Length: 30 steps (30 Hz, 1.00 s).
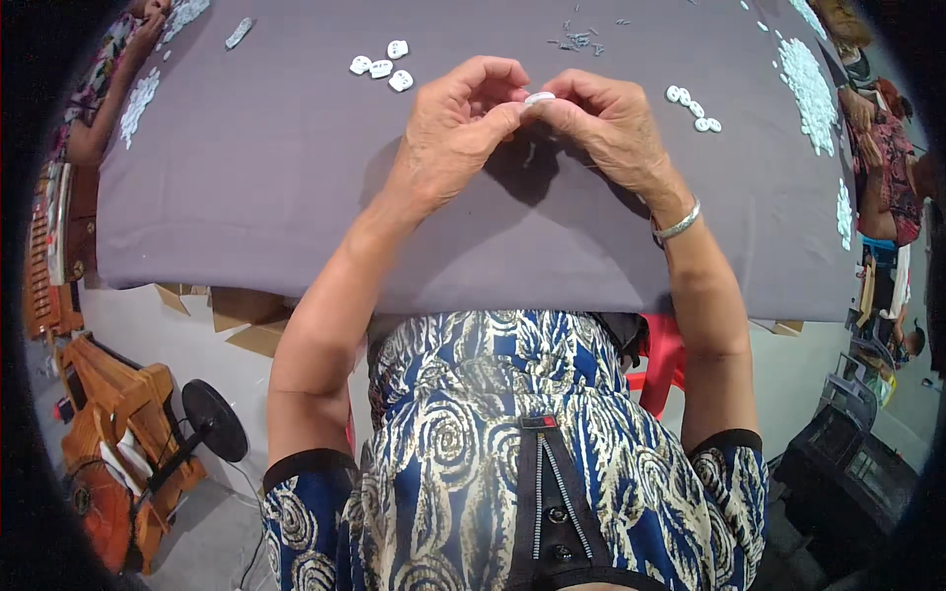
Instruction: Assembling small white plastic components by inserting metal pins.
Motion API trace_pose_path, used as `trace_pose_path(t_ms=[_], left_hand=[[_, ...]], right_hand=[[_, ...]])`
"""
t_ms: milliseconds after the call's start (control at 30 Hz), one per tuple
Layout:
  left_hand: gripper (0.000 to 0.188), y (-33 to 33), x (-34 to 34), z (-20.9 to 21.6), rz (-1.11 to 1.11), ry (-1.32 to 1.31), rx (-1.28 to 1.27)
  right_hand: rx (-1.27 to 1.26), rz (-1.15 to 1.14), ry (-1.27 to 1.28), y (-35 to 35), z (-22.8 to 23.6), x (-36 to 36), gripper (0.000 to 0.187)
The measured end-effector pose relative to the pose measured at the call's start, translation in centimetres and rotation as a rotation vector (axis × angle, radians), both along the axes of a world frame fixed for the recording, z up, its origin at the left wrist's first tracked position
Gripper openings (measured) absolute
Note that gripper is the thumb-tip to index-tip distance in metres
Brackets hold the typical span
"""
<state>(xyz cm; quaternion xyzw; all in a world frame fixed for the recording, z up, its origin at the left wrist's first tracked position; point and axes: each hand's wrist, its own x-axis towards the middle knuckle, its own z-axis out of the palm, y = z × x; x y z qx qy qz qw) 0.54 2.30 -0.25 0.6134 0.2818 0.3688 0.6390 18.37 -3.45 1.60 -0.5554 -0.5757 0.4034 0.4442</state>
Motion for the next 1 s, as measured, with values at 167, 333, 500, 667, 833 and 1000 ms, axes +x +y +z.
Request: trace_pose_path(t_ms=[167, 333, 500, 667, 833, 1000], left_hand=[[0.018, 0.6, -0.2, 0.5, 0.076, 0.063, 0.009], [0.013, 1.0, -0.2, 0.4, 0.13, 0.112, -0.008], [0.015, 0.9, -0.3, 0.3, 0.143, 0.102, 0.025], [0.014, 0.9, -0.8, 0.4, 0.146, 0.108, -0.023], [0.013, 1.1, -0.9, 0.9, 0.158, 0.1, -0.08], [0.012, 0.9, -0.6, 1.0, 0.183, 0.124, -0.075]], right_hand=[[0.131, 0.013, -0.395, 0.5, 0.2, 1.1, 0.02], [0.129, 0.026, -0.64, 0.8, 0.4, 0.3, 0.027], [0.155, -0.082, -0.775, 0.8, 0.2, 1.2, 0.026], [0.089, -0.337, -0.588, 1.5, 0.3, 4.0, 0.019], [0.121, -0.468, -0.516, 5.0, 1.0, 9.2, 0.018], [0.044, -0.481, -0.492, 9.0, 1.9, 13.1, 0.021]])
